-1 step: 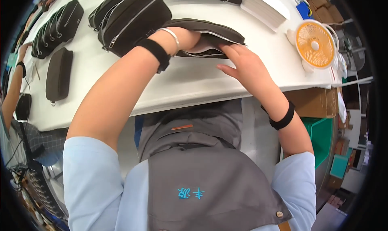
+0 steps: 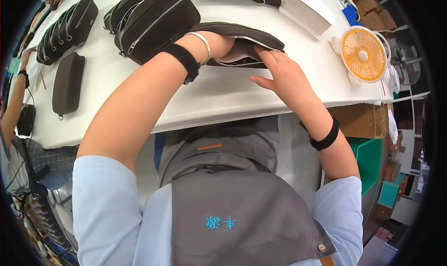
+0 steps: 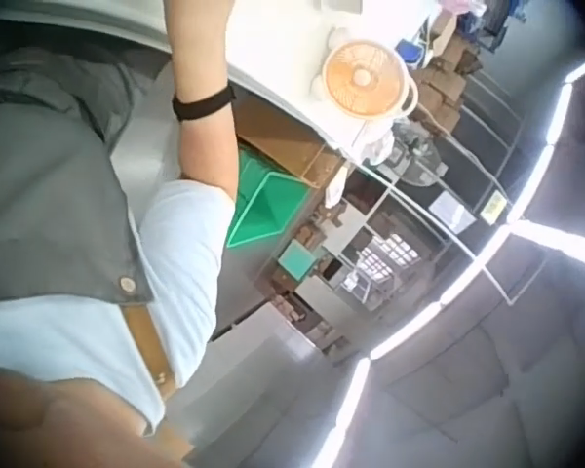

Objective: Inserting cardboard or foam stiffeners into leather pouches/bags at a workshop table.

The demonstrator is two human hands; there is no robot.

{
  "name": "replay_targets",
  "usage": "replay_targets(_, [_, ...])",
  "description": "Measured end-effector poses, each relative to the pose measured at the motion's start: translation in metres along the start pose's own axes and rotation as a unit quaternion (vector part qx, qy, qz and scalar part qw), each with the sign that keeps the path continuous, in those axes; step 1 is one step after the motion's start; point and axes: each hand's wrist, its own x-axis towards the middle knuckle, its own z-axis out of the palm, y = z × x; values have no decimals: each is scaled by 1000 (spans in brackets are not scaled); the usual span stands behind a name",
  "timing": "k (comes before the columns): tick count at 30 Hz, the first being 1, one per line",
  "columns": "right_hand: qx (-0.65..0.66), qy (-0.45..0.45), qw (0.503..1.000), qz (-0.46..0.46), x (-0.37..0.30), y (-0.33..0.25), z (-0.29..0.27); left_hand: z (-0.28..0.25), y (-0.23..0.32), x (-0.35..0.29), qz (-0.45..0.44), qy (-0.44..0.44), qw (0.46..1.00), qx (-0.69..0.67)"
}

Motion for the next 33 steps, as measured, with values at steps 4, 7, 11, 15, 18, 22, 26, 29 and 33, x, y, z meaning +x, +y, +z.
replay_targets(4, [-77, -18, 997, -5, 22, -5, 8, -4, 12, -3, -58, -44, 997, 35])
replay_targets(7, [-82, -49, 995, -37, 32, -2, 23, -2, 10, -4, -21, -60, 986, 153])
replay_targets(11, [-85, -20, 992, -87, 29, 0, 32, 3, 1, -9, -65, -15, 988, -143])
replay_targets(15, [-45, 11, 993, -108, 22, -1, 32, -6, 15, -17, -66, -34, 994, -85])
replay_targets(18, [-51, 15, 992, -116, 23, -4, 29, 9, 6, -14, -130, -63, 978, -151])
replay_targets(22, [-60, 12, 992, -110, 20, 13, 34, 0, 17, -16, -44, -121, 985, -111])
replay_targets(26, [-46, 37, 989, -138, 26, 12, 34, -13, 21, -19, -54, -147, 988, -8])
replay_targets(29, [-51, 24, 990, -130, 25, 13, 35, 10, 2, -22, 32, 2, 991, -128])
replay_targets(33, [-56, 24, 987, -148, 27, 10, 32, 38, -14, -12, 66, 99, 989, -84])
